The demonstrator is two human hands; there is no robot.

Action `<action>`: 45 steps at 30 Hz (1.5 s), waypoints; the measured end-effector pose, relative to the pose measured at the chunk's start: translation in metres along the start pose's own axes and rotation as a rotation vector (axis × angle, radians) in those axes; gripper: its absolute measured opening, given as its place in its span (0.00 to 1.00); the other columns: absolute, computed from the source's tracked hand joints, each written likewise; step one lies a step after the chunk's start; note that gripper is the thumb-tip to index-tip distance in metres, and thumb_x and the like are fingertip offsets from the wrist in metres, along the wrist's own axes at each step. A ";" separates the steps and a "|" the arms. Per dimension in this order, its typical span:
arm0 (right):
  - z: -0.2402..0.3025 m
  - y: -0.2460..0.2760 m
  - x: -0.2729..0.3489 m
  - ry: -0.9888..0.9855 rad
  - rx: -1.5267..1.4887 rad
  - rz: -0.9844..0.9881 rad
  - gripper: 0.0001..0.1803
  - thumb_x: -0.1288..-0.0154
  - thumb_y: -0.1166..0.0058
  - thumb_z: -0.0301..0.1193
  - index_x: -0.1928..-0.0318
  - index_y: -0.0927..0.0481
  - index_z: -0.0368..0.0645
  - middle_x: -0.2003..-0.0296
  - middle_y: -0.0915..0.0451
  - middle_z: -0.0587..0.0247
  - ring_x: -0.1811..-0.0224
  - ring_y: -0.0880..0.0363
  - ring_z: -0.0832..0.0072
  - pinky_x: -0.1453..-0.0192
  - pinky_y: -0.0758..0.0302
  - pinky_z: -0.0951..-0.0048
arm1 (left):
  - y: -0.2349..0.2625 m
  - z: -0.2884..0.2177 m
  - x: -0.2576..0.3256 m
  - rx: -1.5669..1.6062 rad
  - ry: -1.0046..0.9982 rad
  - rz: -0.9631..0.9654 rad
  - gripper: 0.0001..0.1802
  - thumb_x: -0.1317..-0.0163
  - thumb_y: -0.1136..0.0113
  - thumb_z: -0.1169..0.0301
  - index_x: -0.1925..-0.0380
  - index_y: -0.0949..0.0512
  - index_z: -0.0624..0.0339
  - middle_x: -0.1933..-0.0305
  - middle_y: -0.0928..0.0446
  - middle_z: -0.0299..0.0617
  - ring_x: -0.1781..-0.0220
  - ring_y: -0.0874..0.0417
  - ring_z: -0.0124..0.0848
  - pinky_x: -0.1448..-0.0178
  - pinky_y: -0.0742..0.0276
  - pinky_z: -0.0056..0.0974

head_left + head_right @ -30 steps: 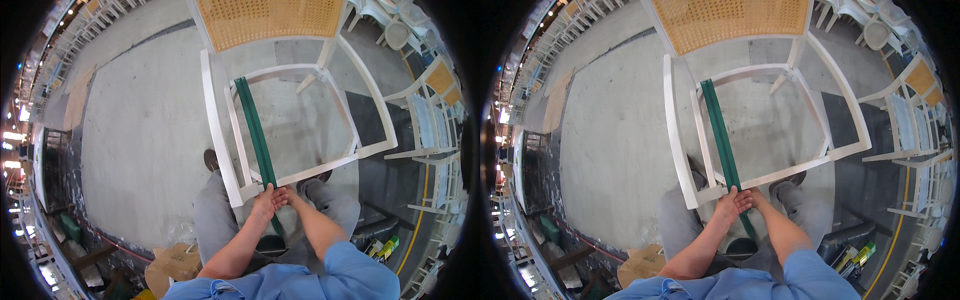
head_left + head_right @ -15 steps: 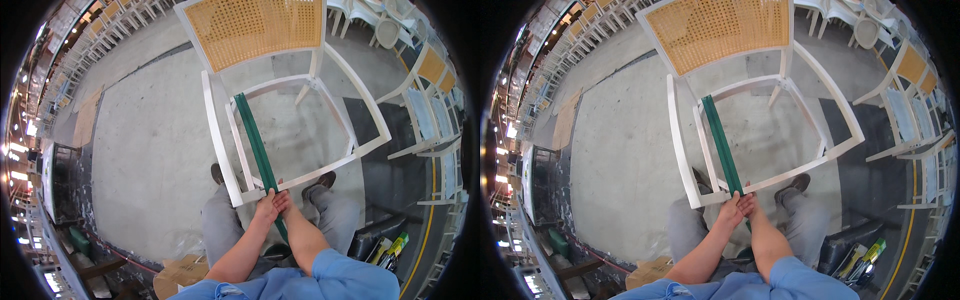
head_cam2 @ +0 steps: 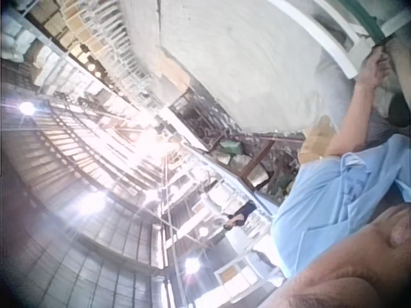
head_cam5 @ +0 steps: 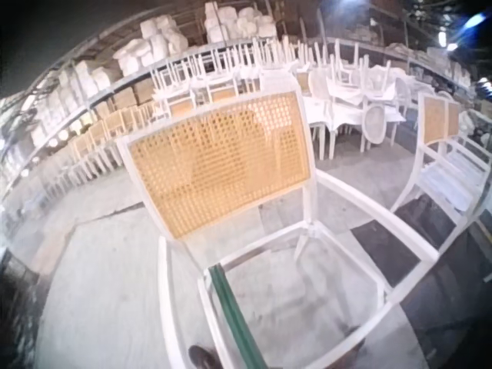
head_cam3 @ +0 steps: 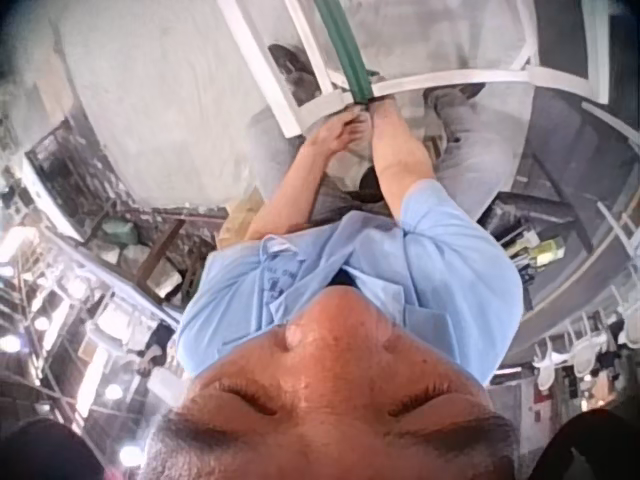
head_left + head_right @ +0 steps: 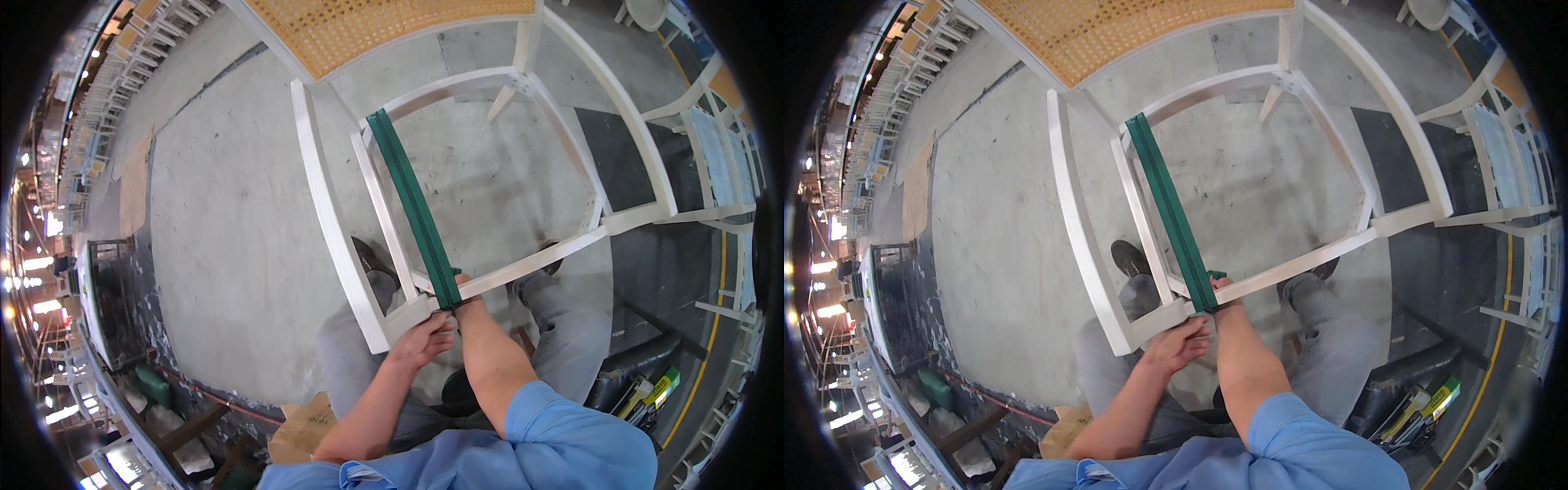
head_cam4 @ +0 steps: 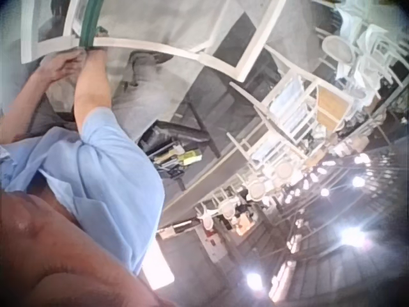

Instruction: The person uses a pneumatic staple gun to attach green webbing straps to the underside of a white chair frame. They position and staple multiple straps across the seat base, then cut the excess webbing with scissors. The chair is handled and repositioned during the process.

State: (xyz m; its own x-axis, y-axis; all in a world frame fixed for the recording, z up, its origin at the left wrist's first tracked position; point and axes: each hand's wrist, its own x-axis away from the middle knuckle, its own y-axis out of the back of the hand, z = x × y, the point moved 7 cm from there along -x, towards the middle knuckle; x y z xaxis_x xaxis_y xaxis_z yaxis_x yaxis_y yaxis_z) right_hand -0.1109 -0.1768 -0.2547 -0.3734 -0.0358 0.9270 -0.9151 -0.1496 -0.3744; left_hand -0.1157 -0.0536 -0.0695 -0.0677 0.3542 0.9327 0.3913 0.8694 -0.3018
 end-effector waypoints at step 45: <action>0.075 -0.078 -0.062 0.433 0.378 0.211 0.21 0.11 0.55 0.45 0.58 0.24 0.41 0.76 0.24 0.67 0.79 0.24 0.73 0.72 0.23 0.66 | 0.047 -0.084 -0.180 0.173 -0.185 0.181 0.12 0.26 0.34 0.65 0.50 0.16 0.60 0.58 0.14 0.45 0.60 0.10 0.35 0.59 0.11 0.40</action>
State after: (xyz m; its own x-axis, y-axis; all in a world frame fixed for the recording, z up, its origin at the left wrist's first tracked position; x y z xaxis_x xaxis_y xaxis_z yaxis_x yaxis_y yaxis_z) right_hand -0.0045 -0.2371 -0.2812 -0.6412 0.2900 0.7105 -0.7270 -0.5258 -0.4415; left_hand -0.0080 -0.1054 -0.2345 -0.1828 0.5518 0.8137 0.2517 0.8263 -0.5038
